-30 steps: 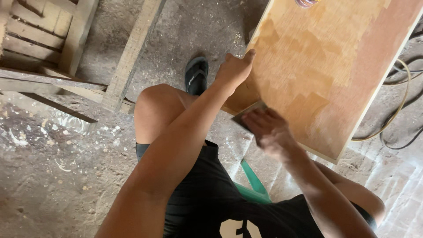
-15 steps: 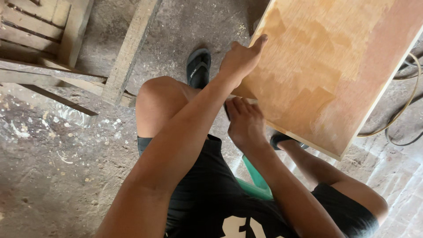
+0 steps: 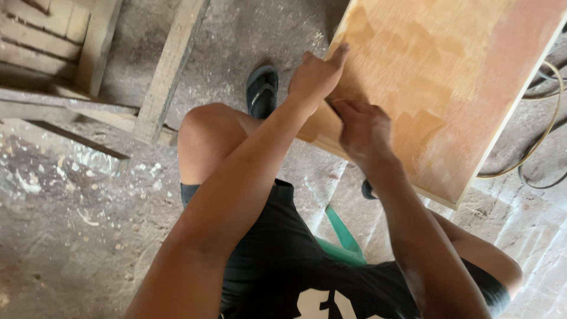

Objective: The person applies wood putty to a wooden panel using a metal spatula and a small piece of dark paper, spreading the substance across the surface and smoothing the edges.

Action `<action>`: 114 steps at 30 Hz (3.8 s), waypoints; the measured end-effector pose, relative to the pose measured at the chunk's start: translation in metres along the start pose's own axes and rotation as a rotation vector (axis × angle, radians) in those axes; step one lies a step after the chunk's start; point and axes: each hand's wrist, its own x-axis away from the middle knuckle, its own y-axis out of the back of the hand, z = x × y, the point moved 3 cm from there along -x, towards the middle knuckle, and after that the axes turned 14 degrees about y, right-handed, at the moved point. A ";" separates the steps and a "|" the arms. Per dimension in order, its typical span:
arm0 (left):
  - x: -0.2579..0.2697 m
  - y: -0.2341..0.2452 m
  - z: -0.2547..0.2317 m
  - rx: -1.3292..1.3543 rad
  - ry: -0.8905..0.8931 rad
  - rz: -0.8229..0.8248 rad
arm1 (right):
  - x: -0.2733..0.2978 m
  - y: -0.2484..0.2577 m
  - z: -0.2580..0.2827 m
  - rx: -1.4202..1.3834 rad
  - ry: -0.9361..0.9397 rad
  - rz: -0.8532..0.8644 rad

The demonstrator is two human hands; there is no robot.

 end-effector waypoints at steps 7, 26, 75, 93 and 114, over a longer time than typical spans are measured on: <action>0.007 0.006 -0.004 0.059 0.074 0.047 | 0.063 -0.010 0.052 0.047 0.228 0.069; 0.064 0.000 -0.024 -0.584 -0.669 -0.519 | 0.153 0.050 -0.008 0.063 -0.105 -0.085; 0.094 -0.109 0.028 -1.037 -1.157 -0.151 | 0.217 0.041 -0.070 -0.115 -0.367 0.139; 0.099 -0.117 0.036 -0.985 -1.185 -0.124 | 0.255 0.019 -0.026 0.079 -0.139 -0.075; 0.100 -0.121 0.028 -1.068 -1.173 -0.114 | 0.249 0.040 -0.042 0.003 -0.188 0.014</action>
